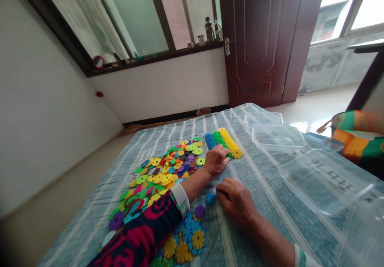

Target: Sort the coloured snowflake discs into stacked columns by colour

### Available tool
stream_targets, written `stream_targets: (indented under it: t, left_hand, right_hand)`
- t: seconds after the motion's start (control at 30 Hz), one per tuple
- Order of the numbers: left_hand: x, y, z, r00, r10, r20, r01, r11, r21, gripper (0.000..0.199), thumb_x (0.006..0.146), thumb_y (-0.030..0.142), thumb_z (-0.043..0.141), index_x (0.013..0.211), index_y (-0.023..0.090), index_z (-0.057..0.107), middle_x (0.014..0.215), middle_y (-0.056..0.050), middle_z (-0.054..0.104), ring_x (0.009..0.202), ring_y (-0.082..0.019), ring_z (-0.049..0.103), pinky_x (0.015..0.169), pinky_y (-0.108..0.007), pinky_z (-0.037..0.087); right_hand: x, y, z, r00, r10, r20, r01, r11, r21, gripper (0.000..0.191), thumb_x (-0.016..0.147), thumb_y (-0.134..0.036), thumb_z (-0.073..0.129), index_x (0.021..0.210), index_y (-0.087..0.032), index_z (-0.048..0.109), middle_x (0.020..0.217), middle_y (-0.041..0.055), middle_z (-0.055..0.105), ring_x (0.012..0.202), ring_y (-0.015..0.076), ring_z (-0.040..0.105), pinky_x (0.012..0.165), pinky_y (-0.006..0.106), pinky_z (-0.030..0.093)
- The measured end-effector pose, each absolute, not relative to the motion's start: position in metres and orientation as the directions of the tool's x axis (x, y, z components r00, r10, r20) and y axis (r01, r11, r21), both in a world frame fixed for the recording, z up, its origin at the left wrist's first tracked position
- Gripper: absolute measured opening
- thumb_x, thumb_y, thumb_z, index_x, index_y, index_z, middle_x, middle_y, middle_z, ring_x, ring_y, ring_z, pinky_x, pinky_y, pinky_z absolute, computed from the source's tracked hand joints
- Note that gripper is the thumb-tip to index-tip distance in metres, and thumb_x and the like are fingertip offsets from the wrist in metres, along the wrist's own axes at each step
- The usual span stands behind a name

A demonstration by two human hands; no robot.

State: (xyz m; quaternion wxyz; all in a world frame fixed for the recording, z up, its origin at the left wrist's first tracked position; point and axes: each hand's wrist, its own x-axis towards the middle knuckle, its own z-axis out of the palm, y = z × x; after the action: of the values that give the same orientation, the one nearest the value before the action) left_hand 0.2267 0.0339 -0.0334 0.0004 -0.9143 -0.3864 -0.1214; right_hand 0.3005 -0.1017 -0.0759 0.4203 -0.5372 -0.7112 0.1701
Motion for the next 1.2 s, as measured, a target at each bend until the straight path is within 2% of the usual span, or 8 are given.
stream_targets:
  t: [0.3, 0.43, 0.57, 0.63, 0.73, 0.87, 1.03, 1.2]
  left_hand:
    - [0.179, 0.027, -0.004, 0.652, 0.737, 0.18, 0.733, -0.673, 0.097, 0.016, 0.086, 0.026, 0.052, 0.088, 0.019, 0.066, 0.095, -0.008, 0.061, 0.095, -0.021, 0.058, 0.081, -0.03, 0.046]
    - [0.1, 0.028, 0.02, 0.564, 0.82, 0.1, 0.814, -0.572, 0.103, 0.015, 0.079, 0.018, 0.053, 0.069, 0.018, 0.064, 0.079, -0.005, 0.063, 0.08, -0.019, 0.058, 0.072, -0.028, 0.042]
    - [0.025, 0.023, 0.034, 0.486, 0.874, 0.029, 0.865, -0.485, 0.126, 0.019, 0.071, 0.015, 0.054, 0.052, 0.018, 0.057, 0.06, -0.002, 0.056, 0.066, -0.017, 0.055, 0.064, -0.026, 0.036]
    - [0.003, 0.018, 0.033, 0.473, 0.881, 0.007, 0.87, -0.469, 0.151, 0.018, 0.069, 0.016, 0.054, 0.051, 0.018, 0.056, 0.059, -0.001, 0.055, 0.065, -0.016, 0.054, 0.064, -0.025, 0.035]
    - [-0.011, 0.01, 0.022, 0.458, 0.889, -0.005, 0.873, -0.448, 0.194, 0.011, 0.069, 0.019, 0.055, 0.061, 0.019, 0.063, 0.065, -0.001, 0.059, 0.067, -0.015, 0.055, 0.065, -0.024, 0.038]
    - [-0.01, -0.001, 0.008, 0.434, 0.9, 0.028, 0.861, -0.424, 0.279, 0.016, 0.069, 0.021, 0.055, 0.077, 0.019, 0.069, 0.078, -0.003, 0.063, 0.074, -0.016, 0.058, 0.069, -0.024, 0.042]
    - [-0.024, -0.011, 0.009, 0.369, 0.915, 0.166, 0.851, -0.404, 0.336, 0.022, 0.076, 0.031, 0.051, 0.078, 0.019, 0.069, 0.081, -0.004, 0.065, 0.076, -0.017, 0.06, 0.076, -0.027, 0.045]
    - [-0.076, -0.01, 0.006, 0.087, 0.956, 0.279, 0.878, -0.206, 0.433, 0.025, 0.073, 0.04, 0.052, 0.076, 0.02, 0.067, 0.086, -0.003, 0.07, 0.082, -0.019, 0.063, 0.077, -0.026, 0.047]
  right_hand:
    - [0.302, -0.106, -0.078, -0.063, 0.916, 0.396, 0.591, 0.354, -0.725, 0.018, 0.085, -0.021, 0.049, 0.077, -0.021, 0.065, 0.076, 0.0022, 0.062, 0.074, 0.0169, 0.058, 0.07, 0.028, 0.044]
    - [0.302, -0.106, -0.078, -0.059, 0.916, 0.397, 0.589, 0.353, -0.727, 0.02, 0.086, -0.024, 0.048, 0.076, -0.021, 0.066, 0.078, 0.0028, 0.063, 0.076, 0.0173, 0.059, 0.071, 0.028, 0.045]
    - [0.302, -0.106, -0.076, -0.053, 0.917, 0.395, 0.593, 0.347, -0.727, 0.02, 0.085, -0.026, 0.049, 0.075, -0.021, 0.065, 0.076, 0.0026, 0.063, 0.074, 0.0171, 0.059, 0.071, 0.029, 0.045]
    - [0.301, -0.107, -0.075, -0.041, 0.918, 0.395, 0.595, 0.34, -0.728, 0.021, 0.085, -0.027, 0.048, 0.074, -0.022, 0.065, 0.075, 0.0026, 0.063, 0.073, 0.0171, 0.059, 0.07, 0.029, 0.045]
    - [0.301, -0.107, -0.075, -0.035, 0.916, 0.399, 0.591, 0.341, -0.731, 0.021, 0.084, -0.027, 0.048, 0.074, -0.022, 0.066, 0.075, 0.0029, 0.064, 0.073, 0.0173, 0.06, 0.069, 0.029, 0.046]
    - [0.302, -0.108, -0.076, -0.032, 0.917, 0.397, 0.589, 0.338, -0.734, 0.02, 0.084, -0.028, 0.05, 0.075, -0.022, 0.067, 0.076, 0.0033, 0.065, 0.074, 0.0178, 0.06, 0.07, 0.029, 0.047]
    - [0.303, -0.108, -0.075, -0.042, 0.916, 0.398, 0.592, 0.344, -0.729, 0.02, 0.084, -0.028, 0.05, 0.076, -0.022, 0.067, 0.076, 0.0029, 0.065, 0.074, 0.0176, 0.061, 0.07, 0.029, 0.047]
    - [0.303, -0.109, -0.073, -0.042, 0.919, 0.392, 0.595, 0.338, -0.729, 0.02, 0.085, -0.029, 0.05, 0.077, -0.021, 0.067, 0.078, 0.0027, 0.066, 0.074, 0.0172, 0.061, 0.07, 0.028, 0.047]
